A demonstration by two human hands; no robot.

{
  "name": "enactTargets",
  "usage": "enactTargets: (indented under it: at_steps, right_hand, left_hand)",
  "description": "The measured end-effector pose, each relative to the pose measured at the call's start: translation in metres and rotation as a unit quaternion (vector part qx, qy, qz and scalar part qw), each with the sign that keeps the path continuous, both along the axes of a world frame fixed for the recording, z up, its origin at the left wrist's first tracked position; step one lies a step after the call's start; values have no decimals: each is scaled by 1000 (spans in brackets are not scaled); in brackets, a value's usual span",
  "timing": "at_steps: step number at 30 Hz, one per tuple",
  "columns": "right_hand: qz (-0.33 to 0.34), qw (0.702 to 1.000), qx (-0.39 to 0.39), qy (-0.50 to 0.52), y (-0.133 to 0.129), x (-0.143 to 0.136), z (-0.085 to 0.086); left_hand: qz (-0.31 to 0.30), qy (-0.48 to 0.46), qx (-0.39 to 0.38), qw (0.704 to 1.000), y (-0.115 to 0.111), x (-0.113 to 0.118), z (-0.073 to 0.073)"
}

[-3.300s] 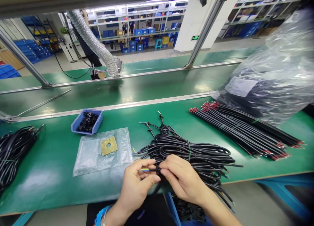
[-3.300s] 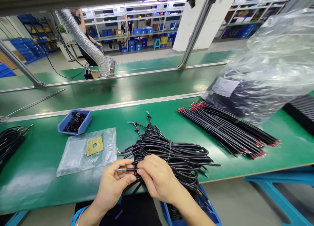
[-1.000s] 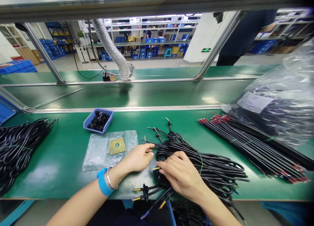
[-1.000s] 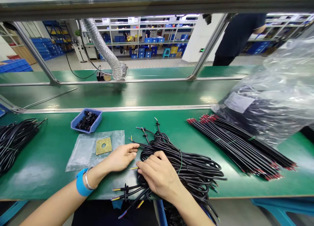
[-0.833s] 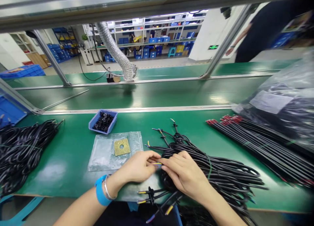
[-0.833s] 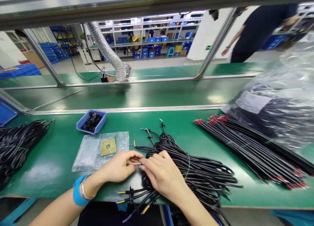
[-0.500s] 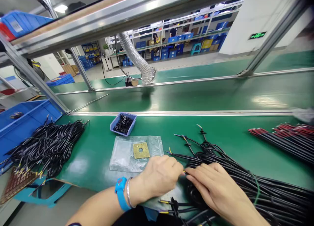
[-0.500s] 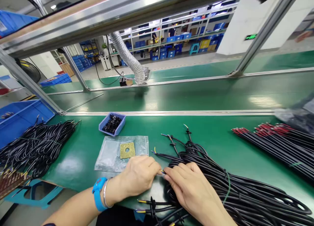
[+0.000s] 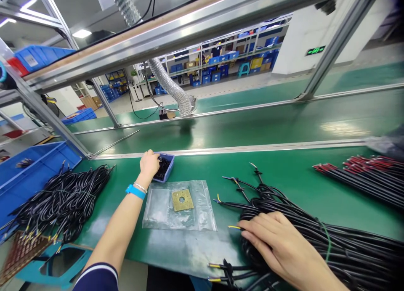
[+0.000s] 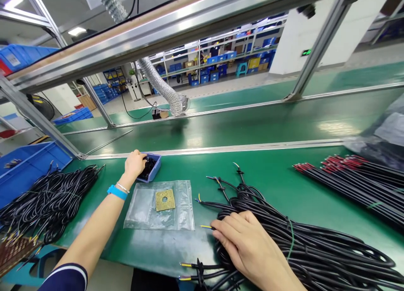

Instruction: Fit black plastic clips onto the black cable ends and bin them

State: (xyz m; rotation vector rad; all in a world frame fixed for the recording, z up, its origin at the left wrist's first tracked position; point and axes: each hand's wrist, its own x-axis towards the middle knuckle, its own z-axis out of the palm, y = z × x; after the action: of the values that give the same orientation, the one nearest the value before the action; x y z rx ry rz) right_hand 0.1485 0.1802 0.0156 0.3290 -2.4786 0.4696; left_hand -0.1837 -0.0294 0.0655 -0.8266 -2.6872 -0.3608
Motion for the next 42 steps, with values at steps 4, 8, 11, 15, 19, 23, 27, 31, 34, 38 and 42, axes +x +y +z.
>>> enactTargets:
  at_steps: [4, 8, 11, 15, 19, 23, 27, 31, 34, 38, 42]
  right_hand:
    - [-1, 1000, -3, 3, -1, 0, 3]
    - [-7, 1000, -17, 0, -2, 0, 5]
    - [-7, 1000, -29, -8, -2, 0, 5]
    - [-13, 999, -33, -17, -3, 1, 6]
    - [-29, 998, -46, -17, -3, 3, 6]
    - [-41, 998, -44, -2, -3, 5, 7]
    - [-27, 998, -56, 8, -1, 5, 5]
    - [-30, 997, -73, 13, 1, 6, 3]
    - [-49, 995, -89, 14, 0, 6, 3]
    - [-78, 990, -120, 22, -4, 4, 6]
    - [-80, 988, -127, 46, -6, 3, 7]
  left_hand:
    - [-16, -7, 10, 1000, -9, -11, -8]
    - [-28, -35, 54, 998, -14, 8, -2]
    - [-69, -83, 72, 992, -15, 46, -2]
    - [-135, -136, 36, 981, -14, 107, -16]
    - [-138, -109, -18, 984, -8, 136, -30]
    - [-179, -63, -85, 978, 0, 143, -28]
    - [-251, -49, -145, 956, 7, 152, -21]
    - [-272, -67, -154, 948, 10, 153, -20]
    - [-264, -86, -120, 953, 9, 149, -20]
    - [-228, -187, 46, 954, 13, 164, -24]
    - [-136, -500, 368, 772, 29, 203, -29]
